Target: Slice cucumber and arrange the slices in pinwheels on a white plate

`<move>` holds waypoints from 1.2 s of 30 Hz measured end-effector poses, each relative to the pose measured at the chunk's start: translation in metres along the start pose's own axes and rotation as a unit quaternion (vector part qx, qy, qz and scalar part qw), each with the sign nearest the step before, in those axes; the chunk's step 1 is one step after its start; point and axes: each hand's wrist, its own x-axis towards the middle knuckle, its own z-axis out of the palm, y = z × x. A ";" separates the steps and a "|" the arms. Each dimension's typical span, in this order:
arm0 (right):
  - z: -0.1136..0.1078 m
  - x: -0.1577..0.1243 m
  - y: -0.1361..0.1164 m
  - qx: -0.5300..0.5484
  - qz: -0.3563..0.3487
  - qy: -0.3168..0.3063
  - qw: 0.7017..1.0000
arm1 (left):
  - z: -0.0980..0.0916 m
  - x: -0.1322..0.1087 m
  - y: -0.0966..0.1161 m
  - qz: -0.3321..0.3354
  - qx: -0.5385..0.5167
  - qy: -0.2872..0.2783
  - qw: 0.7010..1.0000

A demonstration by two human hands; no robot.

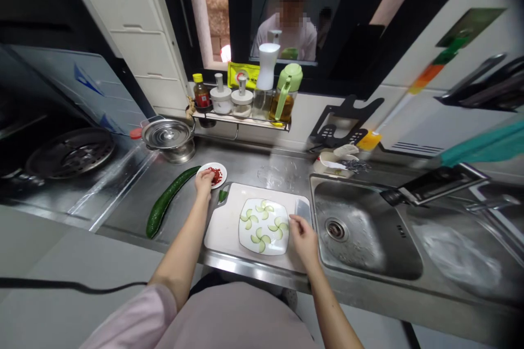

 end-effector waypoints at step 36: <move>0.016 0.055 -0.056 -0.239 -0.134 -0.197 0.942 | 0.039 -0.135 0.039 0.231 0.191 -0.393 0.869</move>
